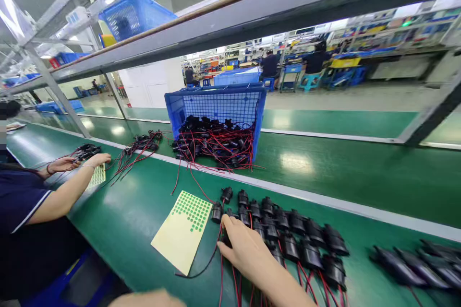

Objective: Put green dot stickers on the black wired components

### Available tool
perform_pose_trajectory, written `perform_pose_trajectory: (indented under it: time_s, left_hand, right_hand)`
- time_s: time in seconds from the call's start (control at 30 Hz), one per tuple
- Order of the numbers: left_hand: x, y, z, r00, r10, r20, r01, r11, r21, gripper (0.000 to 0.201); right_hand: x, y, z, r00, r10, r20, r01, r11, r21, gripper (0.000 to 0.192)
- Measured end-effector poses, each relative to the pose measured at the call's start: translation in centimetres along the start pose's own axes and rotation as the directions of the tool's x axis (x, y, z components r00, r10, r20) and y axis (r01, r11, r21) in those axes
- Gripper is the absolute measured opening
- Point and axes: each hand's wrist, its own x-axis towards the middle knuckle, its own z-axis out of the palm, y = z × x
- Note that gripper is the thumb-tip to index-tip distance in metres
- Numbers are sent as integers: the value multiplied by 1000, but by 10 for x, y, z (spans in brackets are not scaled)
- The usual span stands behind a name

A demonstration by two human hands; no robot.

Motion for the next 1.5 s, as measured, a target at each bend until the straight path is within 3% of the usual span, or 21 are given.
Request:
perform_pose_trajectory:
  time_s: [0.07,0.17,0.23,0.33,0.53,0.63,0.8,0.87,0.97,1.07,1.17,1.3,1.5]
  left_hand:
    - [18,-5,-12,976,-108,-188,126,988,88,21]
    - [47,-18,-23,878,-235,-416,318,937,142,20]
    - [66,-31,-26,827,-294,-480,397,909,127,21]
    - [82,-48,-25,803,-343,-488,417,908,47,25]
    - [80,-63,-25,839,-392,-376,281,906,-317,31]
    - [75,-61,-21,873,-390,-293,177,813,-555,58]
    - [67,-37,-7,927,-309,-213,16,601,-799,88]
    - [63,-21,-2,951,-243,-190,-32,534,-845,86]
    - [57,7,3,975,-127,-182,-103,470,-877,64]
    - [50,31,6,980,-41,-194,-163,391,-906,46]
    - [46,44,8,975,-23,-223,-202,336,-920,44]
    - [44,46,11,957,-16,-291,-264,372,-890,44]
    - [40,43,16,922,-29,-386,-271,665,-696,44]
  right_hand:
    - [0,0,1,1000,13,-12,-13,1000,-26,22]
    - [0,4,1,999,16,-33,-18,998,-58,24]
    - [-1,8,1,999,8,-48,-12,997,-70,29]
    - [-1,18,-1,997,0,-76,-6,997,-74,32]
    - [-1,27,-21,987,-9,-159,8,1000,-4,11]
    - [-1,16,-38,976,-23,-216,38,997,66,3]
    - [-3,-17,-51,945,-97,-313,158,972,175,19]
    - [-4,-28,-50,927,-117,-357,199,958,204,23]
    - [-4,-37,-46,901,-127,-415,242,941,237,21]
    - [-4,-38,-43,884,-113,-454,255,930,265,19]
    - [-4,-37,-41,874,-94,-477,257,923,288,17]
    - [-6,-37,-42,864,-94,-495,277,909,310,16]
    - [-9,-40,-49,873,-104,-477,286,901,326,18]
